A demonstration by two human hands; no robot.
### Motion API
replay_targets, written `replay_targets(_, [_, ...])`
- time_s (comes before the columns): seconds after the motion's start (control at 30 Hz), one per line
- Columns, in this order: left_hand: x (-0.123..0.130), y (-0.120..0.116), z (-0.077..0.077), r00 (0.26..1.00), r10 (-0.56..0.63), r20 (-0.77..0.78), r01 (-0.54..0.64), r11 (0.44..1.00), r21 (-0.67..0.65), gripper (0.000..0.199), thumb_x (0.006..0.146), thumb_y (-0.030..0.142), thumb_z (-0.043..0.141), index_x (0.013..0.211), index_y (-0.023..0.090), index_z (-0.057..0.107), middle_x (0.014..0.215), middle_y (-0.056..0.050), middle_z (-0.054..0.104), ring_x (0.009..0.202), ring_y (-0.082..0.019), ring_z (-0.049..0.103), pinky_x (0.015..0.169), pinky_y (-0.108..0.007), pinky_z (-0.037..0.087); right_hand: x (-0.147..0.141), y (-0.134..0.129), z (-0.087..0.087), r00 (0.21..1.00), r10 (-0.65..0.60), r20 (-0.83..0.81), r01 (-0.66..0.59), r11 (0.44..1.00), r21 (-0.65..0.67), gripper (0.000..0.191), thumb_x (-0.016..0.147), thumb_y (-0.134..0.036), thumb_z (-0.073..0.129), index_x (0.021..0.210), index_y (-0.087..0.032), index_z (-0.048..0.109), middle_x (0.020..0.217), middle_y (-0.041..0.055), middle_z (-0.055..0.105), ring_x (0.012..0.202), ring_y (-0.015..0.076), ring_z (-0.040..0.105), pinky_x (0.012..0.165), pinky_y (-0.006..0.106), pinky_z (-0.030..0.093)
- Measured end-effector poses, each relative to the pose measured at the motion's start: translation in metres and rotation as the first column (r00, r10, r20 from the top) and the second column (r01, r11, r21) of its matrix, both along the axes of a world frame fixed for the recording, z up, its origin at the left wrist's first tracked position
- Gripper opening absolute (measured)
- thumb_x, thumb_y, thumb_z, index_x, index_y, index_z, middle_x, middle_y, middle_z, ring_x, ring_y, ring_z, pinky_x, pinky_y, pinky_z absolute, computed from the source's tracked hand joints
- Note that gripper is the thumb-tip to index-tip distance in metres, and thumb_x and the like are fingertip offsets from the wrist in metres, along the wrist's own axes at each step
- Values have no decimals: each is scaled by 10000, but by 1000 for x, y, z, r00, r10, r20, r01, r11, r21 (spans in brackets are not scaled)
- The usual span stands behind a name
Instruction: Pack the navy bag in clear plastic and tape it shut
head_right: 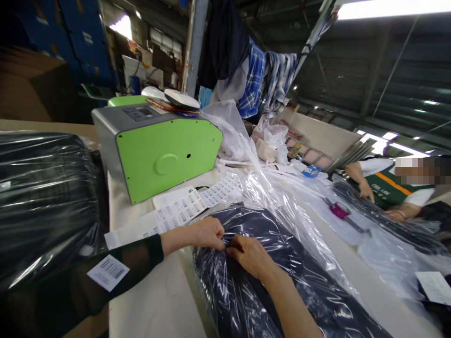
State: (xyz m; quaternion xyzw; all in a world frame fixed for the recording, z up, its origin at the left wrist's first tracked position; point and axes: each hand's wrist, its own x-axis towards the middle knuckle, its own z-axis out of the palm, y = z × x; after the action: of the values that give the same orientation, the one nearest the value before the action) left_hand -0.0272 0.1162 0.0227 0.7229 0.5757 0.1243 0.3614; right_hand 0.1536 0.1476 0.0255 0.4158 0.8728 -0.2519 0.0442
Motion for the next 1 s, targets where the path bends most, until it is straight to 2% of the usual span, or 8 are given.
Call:
replay_targets(0.2, [-4,-2,10,997,-71,25,73,994,-87,123,688,161,506,566,171,520,487,43,510,503,-114,554,466,-184,412,-8,-3,-1,991,-125,38,126,992,-24,275,788,-415,601,655,-187,525,626,-28,550,604,121,483,564,263,279])
replay_targets(0.37, [2,1,7,982,-116,-148,128,989,75,122,695,150,529,576,156,555,595,-15,591,631,-162,580,547,-228,402,-19,-12,1,970,-238,50,236,971,43,342,695,-489,685,640,-194,520,600,-26,525,614,141,482,559,275,267])
replay_targets(0.47, [5,0,4,964,-116,-241,156,975,156,140,736,179,519,674,146,640,704,-57,649,692,-186,588,583,-247,402,-19,-9,2,967,-250,56,250,968,9,296,710,-419,689,639,-185,522,606,-22,535,634,140,510,563,261,301])
replay_targets(0.57, [6,-3,4,950,-123,-286,182,965,191,196,770,187,495,768,140,685,760,-70,677,673,-170,584,578,-238,398,-12,-2,4,972,-220,81,228,969,-97,111,762,-227,609,686,-172,549,595,-34,559,568,113,527,540,233,346])
replay_targets(0.63, [6,-5,5,946,-113,-303,181,962,205,214,772,184,488,790,135,695,772,-74,686,668,-164,583,578,-232,398,-9,-2,4,970,-227,84,235,966,-104,46,763,-124,543,758,-163,565,617,-33,591,545,103,537,544,223,369])
replay_targets(0.8, [8,-5,0,946,-59,-320,133,968,214,229,754,212,494,812,143,705,782,-83,690,697,-183,598,585,-240,409,-7,-14,2,956,-287,66,274,949,154,80,755,-140,604,827,-151,571,806,38,652,788,156,587,677,253,371])
replay_targets(0.93, [9,-4,-2,948,-27,-317,101,970,222,213,759,234,498,759,152,695,751,-68,671,686,-179,591,577,-239,401,-1,-16,1,917,-380,121,335,899,283,187,792,-339,637,808,-160,585,850,94,659,841,243,610,671,310,376])
replay_targets(1.0, [10,-5,0,948,-5,-318,81,971,226,196,756,222,497,704,153,673,709,-51,647,670,-167,575,564,-233,385,6,-17,4,883,-449,137,386,861,331,226,805,-380,627,803,-158,588,845,113,659,849,272,620,670,330,392])
